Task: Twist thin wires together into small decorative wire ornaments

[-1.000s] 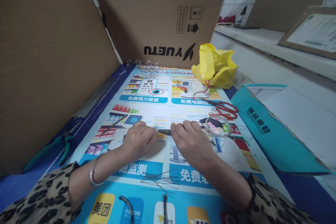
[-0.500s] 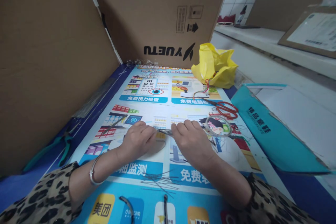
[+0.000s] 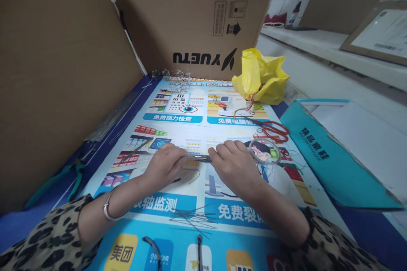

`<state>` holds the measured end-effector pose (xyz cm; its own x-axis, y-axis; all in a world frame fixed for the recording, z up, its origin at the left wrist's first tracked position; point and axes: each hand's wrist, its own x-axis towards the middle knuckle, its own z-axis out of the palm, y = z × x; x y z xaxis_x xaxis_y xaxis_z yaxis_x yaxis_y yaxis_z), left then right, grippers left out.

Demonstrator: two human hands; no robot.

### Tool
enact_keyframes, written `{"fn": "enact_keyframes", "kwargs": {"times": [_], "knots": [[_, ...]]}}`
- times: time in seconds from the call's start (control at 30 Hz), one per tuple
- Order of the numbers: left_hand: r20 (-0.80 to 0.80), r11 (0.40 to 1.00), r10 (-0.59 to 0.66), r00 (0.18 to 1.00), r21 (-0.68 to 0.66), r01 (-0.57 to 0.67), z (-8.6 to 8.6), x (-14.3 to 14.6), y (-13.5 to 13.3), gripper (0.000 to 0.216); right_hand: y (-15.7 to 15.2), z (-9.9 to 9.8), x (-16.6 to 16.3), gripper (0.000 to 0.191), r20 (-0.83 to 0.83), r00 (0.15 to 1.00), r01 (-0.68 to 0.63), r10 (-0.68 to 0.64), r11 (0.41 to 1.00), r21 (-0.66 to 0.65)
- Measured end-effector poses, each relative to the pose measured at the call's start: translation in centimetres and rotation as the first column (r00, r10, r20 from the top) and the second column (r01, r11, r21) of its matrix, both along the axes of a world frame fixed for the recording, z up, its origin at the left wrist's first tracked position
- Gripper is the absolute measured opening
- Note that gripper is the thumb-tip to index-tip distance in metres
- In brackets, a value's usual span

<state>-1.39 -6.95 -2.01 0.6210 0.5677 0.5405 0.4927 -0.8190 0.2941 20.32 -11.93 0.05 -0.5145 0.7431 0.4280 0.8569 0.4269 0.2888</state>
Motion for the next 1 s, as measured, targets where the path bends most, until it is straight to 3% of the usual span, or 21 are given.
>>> {"fn": "enact_keyframes", "kwargs": {"times": [0.1, 0.17, 0.3, 0.43, 0.6, 0.73, 1.0], "knots": [[0.119, 0.971, 0.066, 0.991, -0.236, -0.036, 0.3, 0.0, 0.0, 0.015, 0.3, -0.7, 0.2, 0.02, -0.138, 0.99, 0.023, -0.031, 0.998, -0.058], [0.189, 0.907, 0.11, 0.976, -0.42, -0.021, 0.6, 0.0, 0.0, 0.014, 0.7, -1.3, 0.5, 0.02, -0.257, 0.965, 0.023, -0.05, 0.994, -0.108], [0.336, 0.657, 0.192, 0.922, -0.742, 0.133, 1.1, 0.1, 0.0, 0.017, 1.3, -2.3, 0.8, 0.02, -0.369, 0.926, 0.027, -0.075, 0.991, -0.135], [0.494, 0.388, 0.236, 0.837, -0.837, 0.385, 1.0, 0.4, -0.3, 0.021, 1.0, -2.2, 0.2, 0.018, -0.342, 0.938, 0.021, -0.054, 0.995, -0.099], [0.578, 0.182, 0.283, 0.765, -0.816, 0.549, 0.6, 0.9, -1.1, 0.022, 0.6, -1.9, -0.5, 0.018, -0.388, 0.921, 0.009, -0.032, 0.998, -0.062], [0.61, 0.088, 0.315, 0.727, -0.781, 0.618, 0.6, 1.2, -1.7, 0.022, 0.4, -2.0, -0.6, 0.018, -0.429, 0.904, -0.028, 0.003, 0.998, -0.052], [0.626, 0.069, 0.326, 0.708, -0.763, 0.642, 0.4, 1.2, -1.9, 0.019, 0.2, -2.0, -0.8, 0.017, -0.458, 0.889, -0.053, 0.027, 0.998, -0.045]]}}
